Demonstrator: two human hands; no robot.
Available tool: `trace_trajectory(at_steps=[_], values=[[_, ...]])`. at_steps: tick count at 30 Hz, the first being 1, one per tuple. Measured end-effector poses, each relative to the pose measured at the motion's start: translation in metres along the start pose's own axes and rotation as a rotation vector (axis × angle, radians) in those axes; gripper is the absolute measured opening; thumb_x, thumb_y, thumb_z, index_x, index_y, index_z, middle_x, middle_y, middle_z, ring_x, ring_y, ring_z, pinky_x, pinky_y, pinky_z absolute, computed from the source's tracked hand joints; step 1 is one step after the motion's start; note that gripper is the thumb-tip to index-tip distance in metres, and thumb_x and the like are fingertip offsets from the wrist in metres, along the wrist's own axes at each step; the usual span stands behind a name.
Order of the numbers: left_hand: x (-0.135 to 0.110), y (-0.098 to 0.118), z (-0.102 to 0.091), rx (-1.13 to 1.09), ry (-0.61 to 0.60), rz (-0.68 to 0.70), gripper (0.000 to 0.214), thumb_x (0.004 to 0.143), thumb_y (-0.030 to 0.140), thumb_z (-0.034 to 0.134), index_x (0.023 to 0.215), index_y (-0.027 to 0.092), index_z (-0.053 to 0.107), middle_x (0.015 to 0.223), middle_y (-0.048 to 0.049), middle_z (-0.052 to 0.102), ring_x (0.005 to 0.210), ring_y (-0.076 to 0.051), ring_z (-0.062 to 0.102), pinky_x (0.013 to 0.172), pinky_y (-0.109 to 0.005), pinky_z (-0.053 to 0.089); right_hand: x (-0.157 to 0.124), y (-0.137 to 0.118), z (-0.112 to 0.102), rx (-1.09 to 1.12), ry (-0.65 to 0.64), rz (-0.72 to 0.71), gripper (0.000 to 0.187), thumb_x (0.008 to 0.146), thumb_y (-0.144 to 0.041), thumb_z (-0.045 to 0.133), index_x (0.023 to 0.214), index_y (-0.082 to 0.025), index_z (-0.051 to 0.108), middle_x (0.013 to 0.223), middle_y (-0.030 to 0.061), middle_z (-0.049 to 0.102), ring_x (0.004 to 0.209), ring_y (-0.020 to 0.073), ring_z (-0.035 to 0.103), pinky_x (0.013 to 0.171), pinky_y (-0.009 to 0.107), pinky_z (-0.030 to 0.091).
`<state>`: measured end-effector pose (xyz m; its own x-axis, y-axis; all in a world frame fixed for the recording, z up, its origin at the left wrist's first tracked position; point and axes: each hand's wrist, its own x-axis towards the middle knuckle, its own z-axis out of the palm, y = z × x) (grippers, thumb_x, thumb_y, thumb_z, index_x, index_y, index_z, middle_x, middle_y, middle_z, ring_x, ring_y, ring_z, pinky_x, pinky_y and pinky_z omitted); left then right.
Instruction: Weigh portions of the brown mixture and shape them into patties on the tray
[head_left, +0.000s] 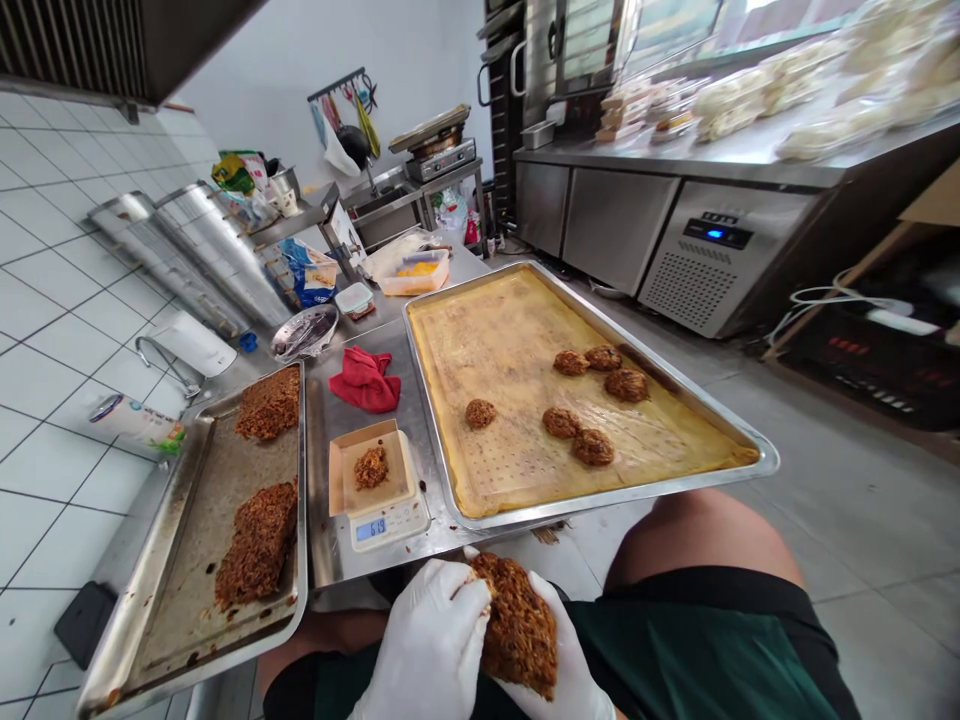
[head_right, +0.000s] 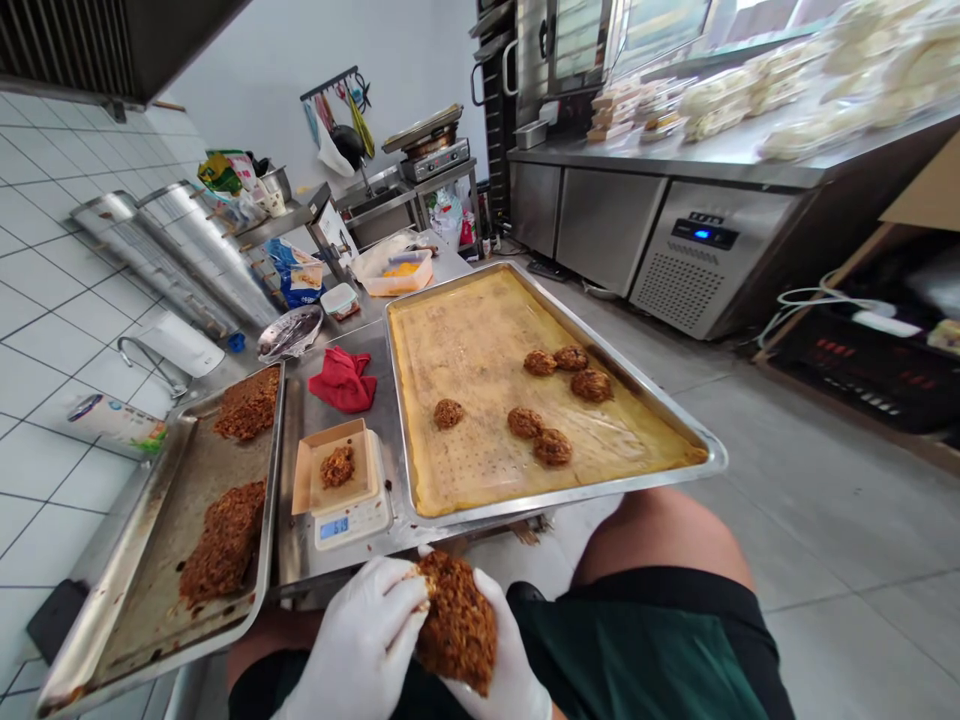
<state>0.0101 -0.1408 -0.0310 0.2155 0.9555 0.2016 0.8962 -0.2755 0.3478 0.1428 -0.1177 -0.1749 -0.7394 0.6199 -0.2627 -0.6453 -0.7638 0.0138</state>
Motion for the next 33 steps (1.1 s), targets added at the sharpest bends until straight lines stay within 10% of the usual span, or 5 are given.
trace_trajectory(at_steps=[7,12,17,25,33], values=[[0.008,-0.004,-0.033,-0.135,-0.137,-0.038,0.025,0.092,0.012,0.052,0.107,0.026,0.066,0.106,-0.0023,0.072,0.097,-0.019,0.068,0.089,-0.032,0.057,-0.005,-0.004,0.014,0.116,-0.062,0.120,0.047,0.085,-0.051,0.063,0.121,-0.021,0.070,0.116,0.0080,0.078,0.105,0.0240,0.071,0.097,0.041,0.050],[0.036,-0.079,-0.077,0.090,0.174,-0.331,0.016,0.099,0.024,0.050,0.105,0.024,0.065,0.109,-0.0039,0.070,0.104,-0.020,0.065,0.094,-0.034,0.051,-0.003,-0.006,0.025,0.082,-0.178,0.145,0.054,0.083,-0.055,0.065,0.130,-0.027,0.065,0.130,0.0092,0.072,0.114,0.0284,0.068,0.095,0.046,0.049],[0.066,-0.141,-0.069,0.415,-0.076,-0.204,0.023,0.098,0.018,0.046,0.114,0.019,0.063,0.119,-0.0090,0.066,0.112,-0.023,0.062,0.100,-0.037,0.048,-0.003,-0.007,0.025,0.122,-0.165,0.143,0.050,0.085,-0.051,0.063,0.127,-0.023,0.067,0.128,0.0098,0.072,0.114,0.0267,0.068,0.096,0.046,0.049],[0.101,-0.143,-0.071,0.511,-0.411,-0.053,0.016,0.090,0.015,0.054,0.093,0.020,0.069,0.100,-0.0086,0.069,0.098,-0.024,0.065,0.089,-0.036,0.048,-0.003,-0.008,0.022,0.134,-0.152,0.137,0.048,0.088,-0.052,0.058,0.123,-0.020,0.070,0.127,0.0110,0.073,0.115,0.0289,0.067,0.099,0.048,0.046],[0.112,-0.141,-0.070,0.565,-0.463,-0.092,0.016,0.087,0.014,0.052,0.087,0.020,0.067,0.091,-0.0085,0.072,0.090,-0.024,0.068,0.081,-0.034,0.046,-0.003,-0.008,0.021,0.151,-0.139,0.130,0.049,0.089,-0.051,0.059,0.123,-0.018,0.070,0.127,0.0116,0.073,0.114,0.0287,0.068,0.098,0.047,0.047]])
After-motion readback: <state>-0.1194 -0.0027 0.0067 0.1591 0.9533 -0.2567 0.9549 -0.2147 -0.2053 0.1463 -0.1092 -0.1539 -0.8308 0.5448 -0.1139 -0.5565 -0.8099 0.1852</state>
